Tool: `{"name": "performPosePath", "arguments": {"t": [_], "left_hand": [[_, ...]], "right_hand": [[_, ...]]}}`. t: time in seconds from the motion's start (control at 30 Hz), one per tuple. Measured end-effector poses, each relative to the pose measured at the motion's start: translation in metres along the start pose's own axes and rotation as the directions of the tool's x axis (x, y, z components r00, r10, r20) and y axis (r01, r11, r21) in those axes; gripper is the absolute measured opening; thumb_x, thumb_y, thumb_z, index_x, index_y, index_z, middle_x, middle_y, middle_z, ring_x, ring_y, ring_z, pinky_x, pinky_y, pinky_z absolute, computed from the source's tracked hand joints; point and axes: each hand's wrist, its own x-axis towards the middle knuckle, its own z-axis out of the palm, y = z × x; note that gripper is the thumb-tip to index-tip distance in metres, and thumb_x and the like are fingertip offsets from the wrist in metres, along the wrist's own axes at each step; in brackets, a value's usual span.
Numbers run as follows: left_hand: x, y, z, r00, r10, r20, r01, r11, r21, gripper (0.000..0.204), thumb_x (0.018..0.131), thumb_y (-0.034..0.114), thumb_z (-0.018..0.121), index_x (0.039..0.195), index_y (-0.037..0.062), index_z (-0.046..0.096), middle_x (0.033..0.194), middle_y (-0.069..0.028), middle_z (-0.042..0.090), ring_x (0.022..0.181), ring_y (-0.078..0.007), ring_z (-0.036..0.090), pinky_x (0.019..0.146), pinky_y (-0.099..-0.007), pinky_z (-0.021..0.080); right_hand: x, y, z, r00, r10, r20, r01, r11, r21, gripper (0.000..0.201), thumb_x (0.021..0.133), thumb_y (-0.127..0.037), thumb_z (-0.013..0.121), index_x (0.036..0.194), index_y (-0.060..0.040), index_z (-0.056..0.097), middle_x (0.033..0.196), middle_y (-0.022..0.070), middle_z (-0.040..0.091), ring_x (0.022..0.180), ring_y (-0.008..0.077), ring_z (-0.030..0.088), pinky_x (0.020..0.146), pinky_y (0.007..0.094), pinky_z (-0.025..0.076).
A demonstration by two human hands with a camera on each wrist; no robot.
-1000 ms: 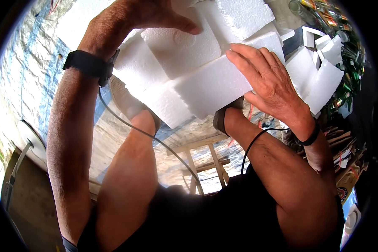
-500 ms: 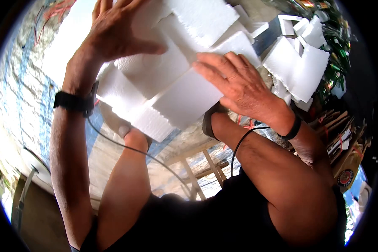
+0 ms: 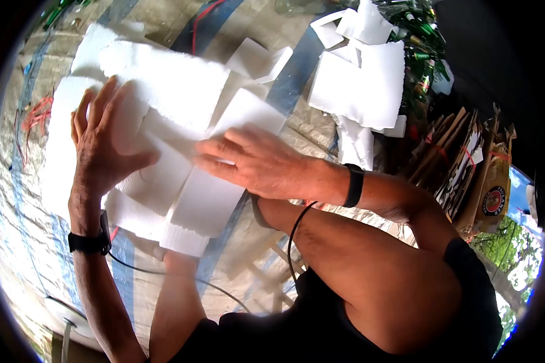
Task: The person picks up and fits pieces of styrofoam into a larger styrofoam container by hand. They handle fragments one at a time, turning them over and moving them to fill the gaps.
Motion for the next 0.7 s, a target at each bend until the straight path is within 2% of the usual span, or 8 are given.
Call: {"name": "performPosePath", "arguments": {"t": [0.2,0.33,0.43,0.5,0.53,0.6,0.67,0.7], "left_hand": [[0.0,0.0,-0.002,1.0,-0.003,0.019,0.003,1.0,-0.012,0.12,0.043,0.023,0.098,0.153,0.0222,0.048,0.163,-0.0071,0.039,0.152,-0.0393,0.027,0.126,-0.0571,0.022],[0.001,-0.002,0.0,1.0,0.006,0.015,-0.006,1.0,0.006,0.122,0.042,0.022,0.098,0.153,0.0222,0.047,0.163,-0.0069,0.04,0.152,-0.0382,0.028,0.125,-0.0561,0.023],[0.001,-0.001,0.001,1.0,-0.001,0.019,0.001,1.0,-0.002,0.121,0.043,0.022,0.098,0.153,0.0224,0.047,0.163,-0.0069,0.04,0.152,-0.0382,0.028,0.125,-0.0559,0.023],[0.001,-0.003,0.001,1.0,0.012,0.005,-0.012,1.0,-0.011,0.12,0.044,0.022,0.097,0.153,0.0223,0.047,0.163,-0.0067,0.04,0.152,-0.0381,0.028,0.125,-0.0564,0.023],[0.0,-0.003,0.0,1.0,0.008,0.007,-0.007,1.0,-0.007,0.12,0.044,0.022,0.097,0.153,0.0223,0.047,0.163,-0.0067,0.04,0.152,-0.0381,0.028,0.125,-0.0564,0.023],[0.0,-0.002,0.0,1.0,0.027,-0.003,-0.027,1.0,-0.011,0.118,0.044,0.023,0.096,0.152,0.0216,0.049,0.162,-0.0074,0.041,0.151,-0.04,0.028,0.125,-0.0567,0.023],[0.002,-0.001,-0.001,1.0,0.015,-0.007,-0.015,0.999,-0.047,0.117,0.044,0.023,0.097,0.152,0.0213,0.049,0.162,-0.0078,0.041,0.151,-0.0413,0.028,0.125,-0.0571,0.023],[0.002,-0.001,-0.003,1.0,0.005,-0.004,-0.005,0.997,-0.08,0.117,0.044,0.024,0.097,0.151,0.0211,0.05,0.162,-0.0082,0.041,0.15,-0.0426,0.029,0.124,-0.0574,0.023]], "right_hand": [[-0.003,0.0,-0.006,0.997,0.009,-0.074,-0.008,1.0,0.024,0.061,0.076,-0.008,0.071,0.136,-0.0085,0.06,0.142,0.0063,0.052,0.106,0.0217,0.051,0.085,0.0348,0.045],[-0.011,0.01,-0.033,0.999,0.043,-0.004,-0.04,0.961,0.274,0.069,0.067,-0.015,0.085,0.131,-0.0098,0.062,0.137,0.0074,0.054,0.123,0.0259,0.055,0.097,0.0389,0.048],[-0.032,0.043,-0.041,0.915,0.376,-0.144,-0.294,0.869,0.399,0.048,0.079,-0.017,0.084,0.123,-0.0086,0.067,0.126,0.011,0.062,0.112,0.0277,0.063,0.092,0.0385,0.052],[-0.065,0.084,-0.033,0.728,0.647,-0.227,-0.503,0.729,0.464,0.039,0.085,-0.019,0.082,0.119,-0.0063,0.07,0.117,0.0091,0.068,0.1,0.0201,0.065,0.083,0.0336,0.053],[-0.084,0.105,-0.028,0.571,0.788,-0.232,-0.578,0.586,0.567,0.037,0.087,-0.021,0.082,0.118,-0.0055,0.071,0.113,0.0067,0.071,0.093,0.0132,0.065,0.074,0.0295,0.053],[-0.132,0.151,-0.017,0.18,0.969,-0.169,-0.589,0.243,0.771,0.035,0.089,-0.018,0.081,0.118,-0.0023,0.07,0.111,0.012,0.072,0.099,0.0228,0.068,0.089,0.0354,0.054],[-0.186,0.19,-0.005,-0.035,0.967,-0.252,-0.607,0.18,0.774,0.042,0.087,-0.033,0.083,0.118,-0.0059,0.073,0.115,0.0083,0.073,0.096,0.0134,0.067,0.078,0.0304,0.054],[-0.212,0.206,-0.005,-0.082,0.924,-0.374,-0.786,0.171,0.595,0.05,0.083,-0.038,0.085,0.12,-0.0055,0.072,0.117,0.0104,0.073,0.099,0.0184,0.068,0.083,0.0335,0.054]]}}
